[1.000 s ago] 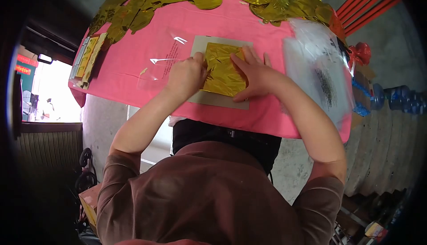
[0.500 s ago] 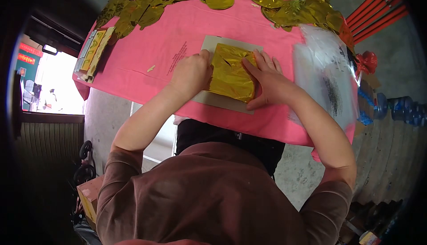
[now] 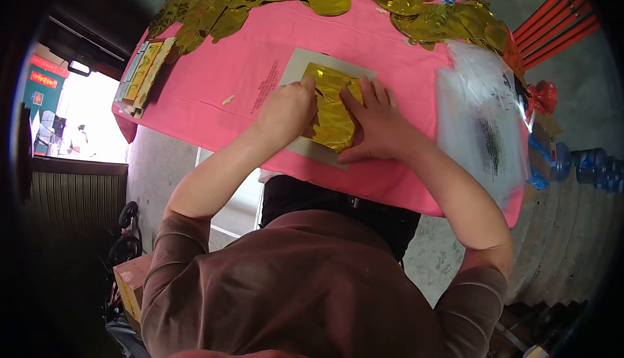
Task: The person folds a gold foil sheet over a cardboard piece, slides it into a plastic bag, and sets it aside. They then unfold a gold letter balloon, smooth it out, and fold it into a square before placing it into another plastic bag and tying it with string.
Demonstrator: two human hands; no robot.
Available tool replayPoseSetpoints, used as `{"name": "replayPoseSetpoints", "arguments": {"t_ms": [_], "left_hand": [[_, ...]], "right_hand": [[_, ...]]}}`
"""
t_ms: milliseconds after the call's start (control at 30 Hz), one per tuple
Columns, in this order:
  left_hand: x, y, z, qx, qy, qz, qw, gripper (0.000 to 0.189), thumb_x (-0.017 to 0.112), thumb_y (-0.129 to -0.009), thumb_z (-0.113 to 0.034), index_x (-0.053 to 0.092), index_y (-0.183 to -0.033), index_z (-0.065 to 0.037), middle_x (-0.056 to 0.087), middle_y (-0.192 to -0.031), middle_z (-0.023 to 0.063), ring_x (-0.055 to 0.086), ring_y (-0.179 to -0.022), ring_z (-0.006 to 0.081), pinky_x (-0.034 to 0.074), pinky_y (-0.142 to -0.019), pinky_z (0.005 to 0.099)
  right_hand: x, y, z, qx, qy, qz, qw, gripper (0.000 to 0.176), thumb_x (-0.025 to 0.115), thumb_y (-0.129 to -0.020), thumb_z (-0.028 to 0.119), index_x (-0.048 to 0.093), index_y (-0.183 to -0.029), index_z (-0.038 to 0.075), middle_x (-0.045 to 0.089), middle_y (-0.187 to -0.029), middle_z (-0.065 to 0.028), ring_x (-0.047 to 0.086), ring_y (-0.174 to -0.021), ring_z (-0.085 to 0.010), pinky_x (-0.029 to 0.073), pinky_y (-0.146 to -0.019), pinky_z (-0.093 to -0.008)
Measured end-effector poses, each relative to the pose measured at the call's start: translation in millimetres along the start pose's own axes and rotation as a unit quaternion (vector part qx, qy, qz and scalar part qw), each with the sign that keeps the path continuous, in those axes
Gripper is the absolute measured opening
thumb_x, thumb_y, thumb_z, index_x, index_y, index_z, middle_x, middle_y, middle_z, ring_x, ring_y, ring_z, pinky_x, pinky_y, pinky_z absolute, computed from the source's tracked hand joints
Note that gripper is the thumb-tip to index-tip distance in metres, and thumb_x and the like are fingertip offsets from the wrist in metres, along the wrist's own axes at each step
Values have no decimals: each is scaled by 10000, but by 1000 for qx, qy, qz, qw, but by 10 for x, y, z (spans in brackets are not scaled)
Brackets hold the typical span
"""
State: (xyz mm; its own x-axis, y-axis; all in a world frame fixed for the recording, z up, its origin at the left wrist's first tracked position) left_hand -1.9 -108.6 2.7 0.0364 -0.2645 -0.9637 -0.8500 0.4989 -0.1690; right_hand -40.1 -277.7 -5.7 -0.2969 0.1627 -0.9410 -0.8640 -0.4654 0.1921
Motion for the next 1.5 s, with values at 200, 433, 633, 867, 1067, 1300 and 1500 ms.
{"name": "replayPoseSetpoints", "arguments": {"t_ms": [200, 433, 633, 867, 1067, 1300, 1500], "left_hand": [[-51, 23, 10, -14, 35, 48, 998, 286, 695, -720, -154, 498, -845, 11, 630, -697, 206, 652, -685, 366, 531, -625, 436], [-109, 7, 229, -43, 87, 80, 992, 293, 708, -754, -231, 565, -886, -12, 649, -838, 185, 640, -812, 379, 513, -698, 443], [-24, 239, 524, 69, 51, -16, 996, 583, 550, -889, -458, 469, -1344, -104, 327, -1467, 189, 263, -1370, 392, 214, -1098, 552], [135, 257, 13, 66, 43, 43, 996, 649, 518, -911, -461, 353, -1426, -101, 227, -1516, 197, 161, -1407, 416, 151, -1122, 556], [177, 244, -66, 80, 16, 19, 997, 677, 557, -877, -484, 383, -1405, -97, 261, -1499, 195, 186, -1398, 417, 180, -1110, 563], [184, 238, -60, 81, 11, 23, 996, 721, 498, -878, -562, 384, -1415, -95, 267, -1495, 207, 193, -1394, 423, 149, -1119, 564], [160, 235, -50, 83, 11, 22, 996, 754, 523, -854, -579, 383, -1416, -97, 255, -1501, 202, 184, -1398, 419, 143, -1115, 578]], "right_hand": [[61, -203, 113, -27, -3, -11, 1000, 1219, 766, -539, 637, 216, -1485, 100, 117, -1494, -326, 83, -1392, -491, 113, -1127, -539], [52, -345, 190, -20, 27, 0, 999, 1218, 759, -540, 641, 207, -1493, 121, 117, -1518, -279, 97, -1406, -450, 120, -1138, -496], [22, -293, 146, -30, 23, 0, 999, 1215, 752, -550, 650, 195, -1496, 128, 112, -1525, -262, 103, -1410, -433, 119, -1136, -502], [-69, 131, -70, -10, 13, 57, 998, 1254, 800, -526, 575, 159, -1501, 115, 55, -1539, -248, 52, -1432, -398, 77, -1143, -516], [-33, 282, -203, -7, -28, 29, 999, 1301, 803, -535, 562, 76, -1504, 88, 15, -1545, -238, -12, -1451, -329, 15, -1150, -521], [47, 258, -236, 24, -57, 43, 997, 1217, 764, -618, 571, 86, -1504, 86, -26, -1549, -236, -52, -1448, -331, -13, -1147, -514], [-3, 293, -210, 19, -28, 40, 999, 1185, 710, -642, 641, 116, -1500, 80, 13, -1537, -266, -18, -1446, -355, -13, -1134, -550]]}}
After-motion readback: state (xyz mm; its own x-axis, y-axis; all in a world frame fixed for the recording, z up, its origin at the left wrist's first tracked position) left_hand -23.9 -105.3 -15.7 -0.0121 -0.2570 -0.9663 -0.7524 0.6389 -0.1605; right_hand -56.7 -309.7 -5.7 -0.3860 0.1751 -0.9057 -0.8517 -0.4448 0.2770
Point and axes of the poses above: each hand's wrist, its own y-axis away from the middle knuckle, its own x-axis out of the palm, z = x × y, the point moved 4 cm from there along -y, towards the middle knuckle
